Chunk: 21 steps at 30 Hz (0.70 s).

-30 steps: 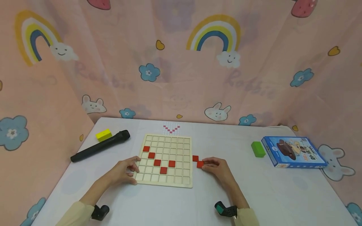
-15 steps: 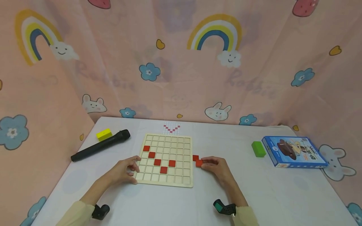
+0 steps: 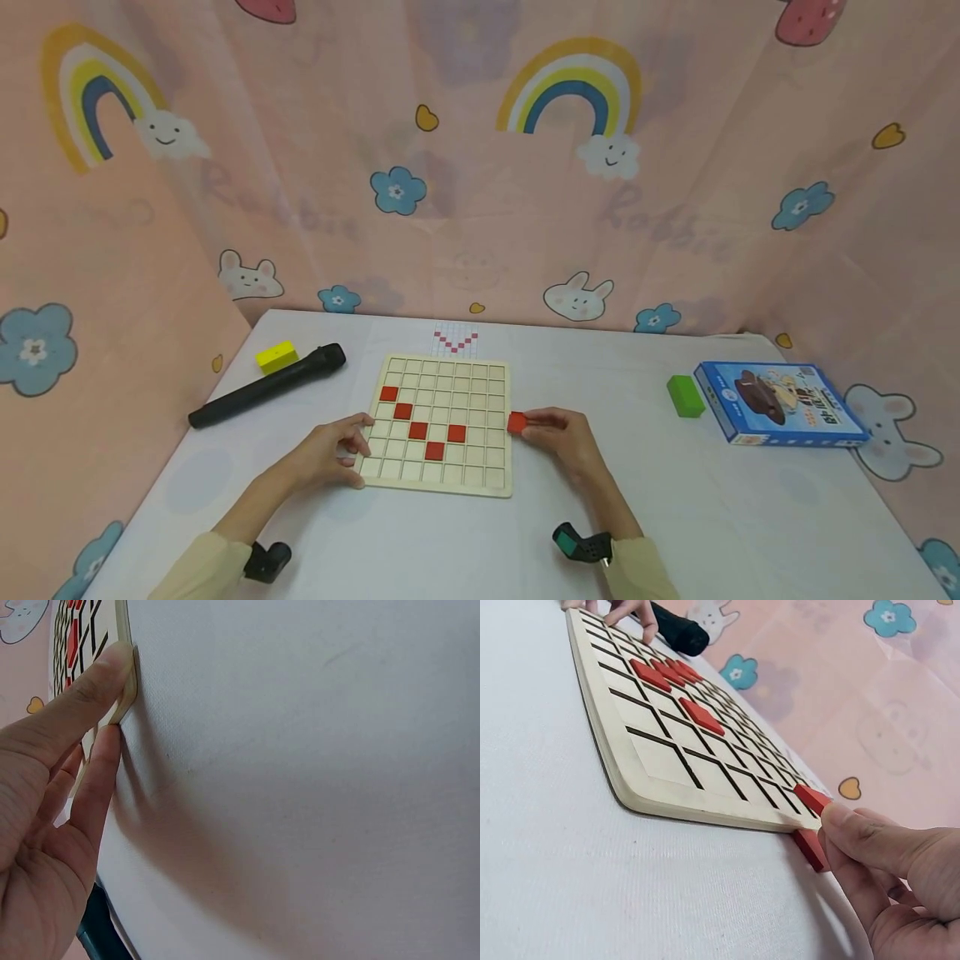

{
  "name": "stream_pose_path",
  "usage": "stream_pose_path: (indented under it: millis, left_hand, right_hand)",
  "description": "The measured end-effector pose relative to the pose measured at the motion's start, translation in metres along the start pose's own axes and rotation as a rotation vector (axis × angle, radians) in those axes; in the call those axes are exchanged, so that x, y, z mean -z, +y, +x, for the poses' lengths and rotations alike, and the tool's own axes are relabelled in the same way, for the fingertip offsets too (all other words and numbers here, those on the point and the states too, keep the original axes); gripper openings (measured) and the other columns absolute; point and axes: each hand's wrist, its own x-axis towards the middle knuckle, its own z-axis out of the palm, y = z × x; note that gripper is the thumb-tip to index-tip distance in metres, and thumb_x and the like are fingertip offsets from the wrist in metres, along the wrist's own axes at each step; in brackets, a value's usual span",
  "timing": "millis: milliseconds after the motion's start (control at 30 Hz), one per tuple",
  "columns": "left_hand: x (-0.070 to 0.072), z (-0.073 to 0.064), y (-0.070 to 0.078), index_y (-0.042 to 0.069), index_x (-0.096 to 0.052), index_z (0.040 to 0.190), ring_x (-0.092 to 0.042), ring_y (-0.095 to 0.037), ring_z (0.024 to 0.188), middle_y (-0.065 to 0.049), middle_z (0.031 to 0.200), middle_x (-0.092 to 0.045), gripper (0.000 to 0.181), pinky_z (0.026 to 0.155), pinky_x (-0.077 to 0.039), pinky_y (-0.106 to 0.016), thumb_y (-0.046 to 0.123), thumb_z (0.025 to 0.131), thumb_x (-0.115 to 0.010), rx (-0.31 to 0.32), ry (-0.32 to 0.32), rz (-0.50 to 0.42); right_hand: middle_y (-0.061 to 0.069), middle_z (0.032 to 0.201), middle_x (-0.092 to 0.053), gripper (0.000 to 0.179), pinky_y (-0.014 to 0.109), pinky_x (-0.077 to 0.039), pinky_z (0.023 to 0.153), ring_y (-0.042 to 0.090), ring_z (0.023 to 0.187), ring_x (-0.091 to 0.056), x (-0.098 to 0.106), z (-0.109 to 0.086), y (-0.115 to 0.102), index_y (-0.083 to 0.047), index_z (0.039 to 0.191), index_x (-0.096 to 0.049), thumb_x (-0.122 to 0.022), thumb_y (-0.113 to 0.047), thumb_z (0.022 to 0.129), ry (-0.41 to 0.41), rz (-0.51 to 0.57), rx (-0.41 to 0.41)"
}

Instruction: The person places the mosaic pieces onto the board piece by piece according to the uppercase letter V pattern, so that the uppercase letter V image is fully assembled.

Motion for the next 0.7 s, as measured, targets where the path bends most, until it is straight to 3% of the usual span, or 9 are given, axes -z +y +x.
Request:
stream_pose_path:
  millis: [100,233,333,700]
  left_hand:
    - [0.0,0.0,-0.001,0.007,-0.066,0.09,-0.053,-0.023,0.107,-0.014,0.14,-0.046,0.037,0.075,-0.053,-0.022,-0.002,0.06,-0.087,0.001,-0.001,0.002]
    - [0.0,0.001,-0.001,0.001,-0.06,0.115,-0.054,-0.02,0.096,-0.005,0.109,-0.064,0.061,0.074,-0.053,-0.023,-0.001,0.061,-0.087,-0.007,-0.016,0.003]
    - [0.001,0.002,-0.001,-0.002,-0.049,0.131,-0.053,-0.018,0.09,0.004,0.086,-0.063,0.08,0.074,-0.054,-0.023,0.0,0.061,-0.087,-0.007,-0.025,0.0]
    - [0.001,0.002,-0.003,-0.002,-0.052,0.128,-0.053,-0.019,0.093,0.001,0.096,-0.065,0.076,0.073,-0.053,-0.021,0.001,0.061,-0.087,-0.008,-0.018,-0.005]
  right_hand:
    - [0.014,0.097,-0.071,0.027,0.024,-0.054,0.076,0.021,0.089,-0.067,-0.005,0.002,-0.002,0.003,0.104,-0.07,-0.075,0.003,0.078,0.003,0.014,0.016]
    - [0.015,0.095,-0.071,0.026,0.025,-0.055,0.074,0.022,0.088,-0.068,-0.013,0.004,-0.006,0.004,0.103,-0.07,-0.075,0.004,0.077,0.003,-0.003,0.05]
    - [0.015,0.094,-0.071,0.025,0.026,-0.055,0.074,0.023,0.087,-0.068,-0.02,0.005,-0.01,0.004,0.101,-0.07,-0.075,0.003,0.077,0.01,-0.048,0.073]
    - [0.014,0.091,-0.07,0.023,0.029,-0.056,0.072,0.023,0.081,-0.068,-0.045,0.006,-0.018,0.004,0.101,-0.07,-0.075,0.001,0.079,0.046,-0.21,0.137]
